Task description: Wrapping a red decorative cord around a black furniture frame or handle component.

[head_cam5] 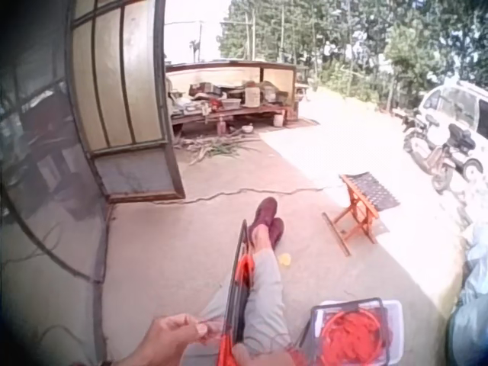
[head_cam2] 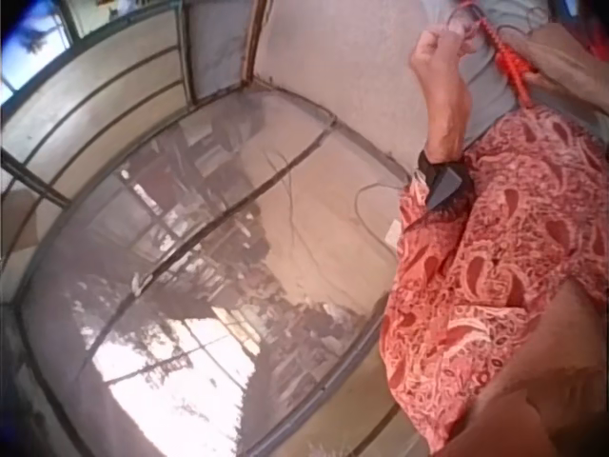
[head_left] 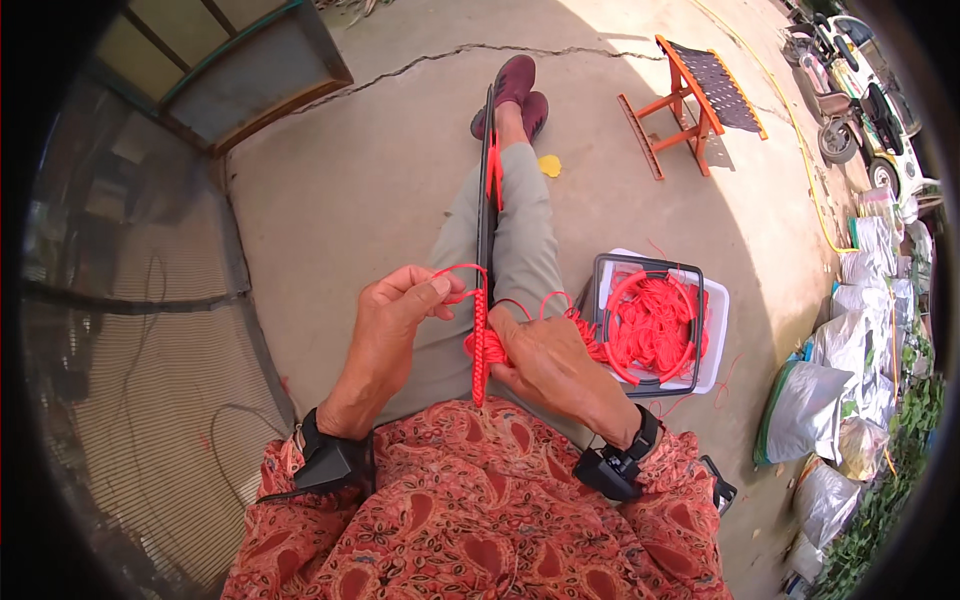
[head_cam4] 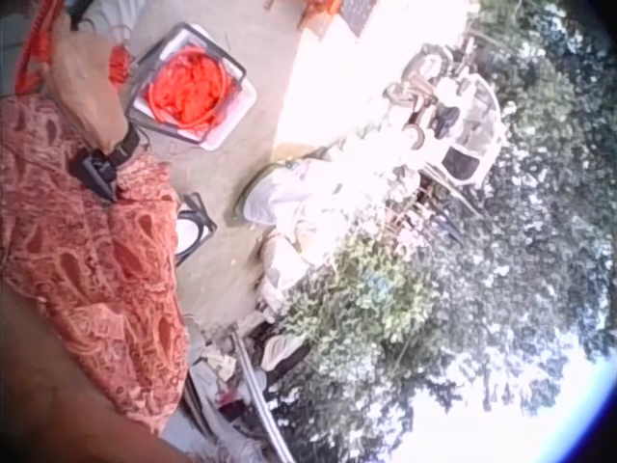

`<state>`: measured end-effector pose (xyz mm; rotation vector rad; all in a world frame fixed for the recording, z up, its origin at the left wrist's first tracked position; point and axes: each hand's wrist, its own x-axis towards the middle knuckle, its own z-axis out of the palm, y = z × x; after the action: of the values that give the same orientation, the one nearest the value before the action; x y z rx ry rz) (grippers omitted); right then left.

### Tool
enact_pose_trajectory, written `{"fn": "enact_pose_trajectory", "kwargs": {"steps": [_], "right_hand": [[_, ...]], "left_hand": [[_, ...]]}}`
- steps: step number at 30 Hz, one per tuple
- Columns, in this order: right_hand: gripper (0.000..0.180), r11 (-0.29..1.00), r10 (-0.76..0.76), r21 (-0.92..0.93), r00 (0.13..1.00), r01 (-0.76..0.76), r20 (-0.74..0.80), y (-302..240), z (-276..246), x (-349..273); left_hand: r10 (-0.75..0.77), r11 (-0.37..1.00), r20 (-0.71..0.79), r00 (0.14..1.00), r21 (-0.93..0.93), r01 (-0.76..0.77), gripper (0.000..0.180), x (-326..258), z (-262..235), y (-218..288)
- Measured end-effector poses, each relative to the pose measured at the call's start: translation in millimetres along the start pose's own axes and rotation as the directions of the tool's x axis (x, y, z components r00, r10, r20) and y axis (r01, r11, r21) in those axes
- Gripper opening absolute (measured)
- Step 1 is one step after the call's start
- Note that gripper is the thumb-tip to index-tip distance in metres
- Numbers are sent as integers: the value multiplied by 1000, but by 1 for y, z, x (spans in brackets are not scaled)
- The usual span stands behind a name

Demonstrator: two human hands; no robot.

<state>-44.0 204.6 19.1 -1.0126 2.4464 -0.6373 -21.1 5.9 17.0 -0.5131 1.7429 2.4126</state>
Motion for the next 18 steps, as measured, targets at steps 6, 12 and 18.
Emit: {"fn": "enact_pose_trajectory", "kwargs": {"steps": [6, 12, 18], "right_hand": [[26, 992, -118, -83, 950, 98, -288, -8, -5, -4], [27, 999, -47, 2, 998, 47, -40, -3, 8, -19], [37, 998, 34, -36, 976, -42, -216, -12, -8, 12]], "left_hand": [[-7, 1000, -35, 999, -4, 6, 13, -8, -5, 1], [77, 992, 60, 995, -106, -70, 12, -6, 1, 9], [12, 999, 50, 999, 52, -14, 12, -6, -2, 2]]}}
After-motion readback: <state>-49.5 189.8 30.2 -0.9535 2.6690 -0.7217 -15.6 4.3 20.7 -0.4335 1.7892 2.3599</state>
